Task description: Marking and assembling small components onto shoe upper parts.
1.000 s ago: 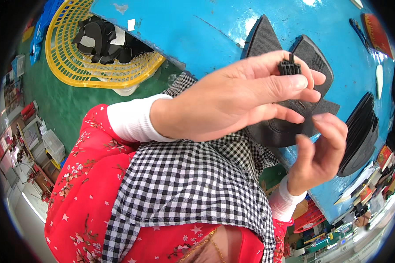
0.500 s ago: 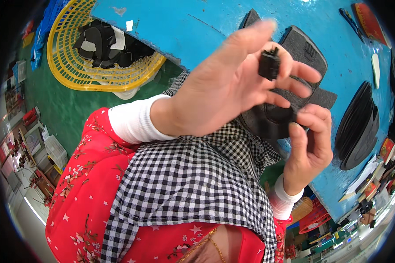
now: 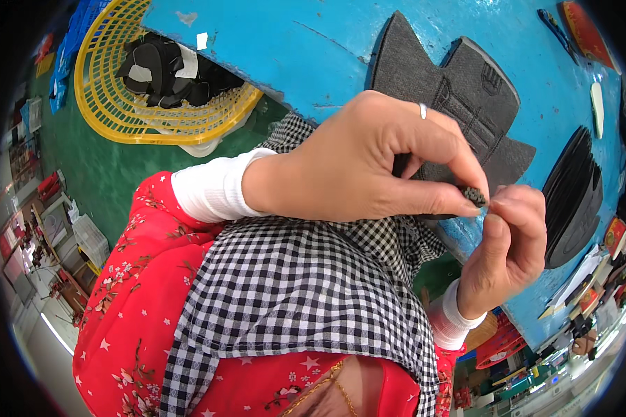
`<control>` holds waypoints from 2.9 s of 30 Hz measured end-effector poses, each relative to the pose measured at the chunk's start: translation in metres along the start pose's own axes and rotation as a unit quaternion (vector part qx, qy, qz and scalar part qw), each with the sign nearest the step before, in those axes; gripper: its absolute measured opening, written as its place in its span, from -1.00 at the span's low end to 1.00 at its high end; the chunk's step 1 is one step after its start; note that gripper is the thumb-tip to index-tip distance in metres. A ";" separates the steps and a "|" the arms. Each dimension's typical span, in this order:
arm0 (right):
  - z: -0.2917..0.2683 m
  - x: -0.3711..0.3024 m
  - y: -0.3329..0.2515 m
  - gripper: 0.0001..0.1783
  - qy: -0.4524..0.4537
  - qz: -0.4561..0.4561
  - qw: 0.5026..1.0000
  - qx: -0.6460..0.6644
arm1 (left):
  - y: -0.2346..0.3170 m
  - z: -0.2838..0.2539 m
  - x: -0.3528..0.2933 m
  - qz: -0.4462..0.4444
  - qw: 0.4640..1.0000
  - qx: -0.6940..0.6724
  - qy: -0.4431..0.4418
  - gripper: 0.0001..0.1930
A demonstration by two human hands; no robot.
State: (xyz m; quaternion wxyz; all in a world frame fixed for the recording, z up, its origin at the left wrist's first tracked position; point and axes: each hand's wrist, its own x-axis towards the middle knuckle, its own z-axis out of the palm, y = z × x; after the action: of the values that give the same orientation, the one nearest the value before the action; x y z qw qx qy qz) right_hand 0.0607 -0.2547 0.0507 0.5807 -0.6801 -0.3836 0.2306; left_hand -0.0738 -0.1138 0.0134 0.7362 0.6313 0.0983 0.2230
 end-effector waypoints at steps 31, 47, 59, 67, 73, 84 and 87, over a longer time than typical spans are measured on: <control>0.003 0.017 0.033 -0.91 0.022 -0.011 0.970 -0.243 | -0.025 -0.021 0.003 0.198 0.889 0.411 -0.039 -0.70; -0.008 0.019 0.030 -0.91 -0.030 -0.012 0.949 -0.313 | -0.017 -0.016 0.006 0.221 0.827 0.515 -0.048 -0.94; -0.018 0.035 0.026 -0.85 -0.094 0.018 0.945 -0.312 | -0.025 -0.021 0.012 0.160 0.911 0.378 -0.041 -0.79; -0.009 0.013 -0.002 -0.76 -0.139 -0.118 0.957 -0.225 | -0.008 -0.006 -0.005 0.104 0.971 0.214 -0.022 -0.80; -0.003 0.006 -0.001 -0.77 -0.142 -0.061 0.973 -0.172 | -0.006 -0.007 -0.009 0.099 0.962 0.252 -0.040 -0.81; -0.002 0.013 -0.004 -0.82 -0.173 -0.056 0.962 -0.205 | -0.003 -0.012 -0.010 0.100 0.953 0.280 -0.052 -0.82; 0.002 0.015 -0.004 -0.84 -0.157 -0.032 0.967 -0.198 | -0.002 -0.017 -0.009 0.088 0.959 0.265 -0.045 -0.82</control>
State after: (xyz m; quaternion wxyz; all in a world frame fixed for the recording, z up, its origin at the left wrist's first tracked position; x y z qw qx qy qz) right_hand 0.0670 -0.2410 0.0562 0.3742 -0.7244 -0.5290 0.2352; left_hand -0.0883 -0.1032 0.0074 0.5235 0.8195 0.0649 0.2239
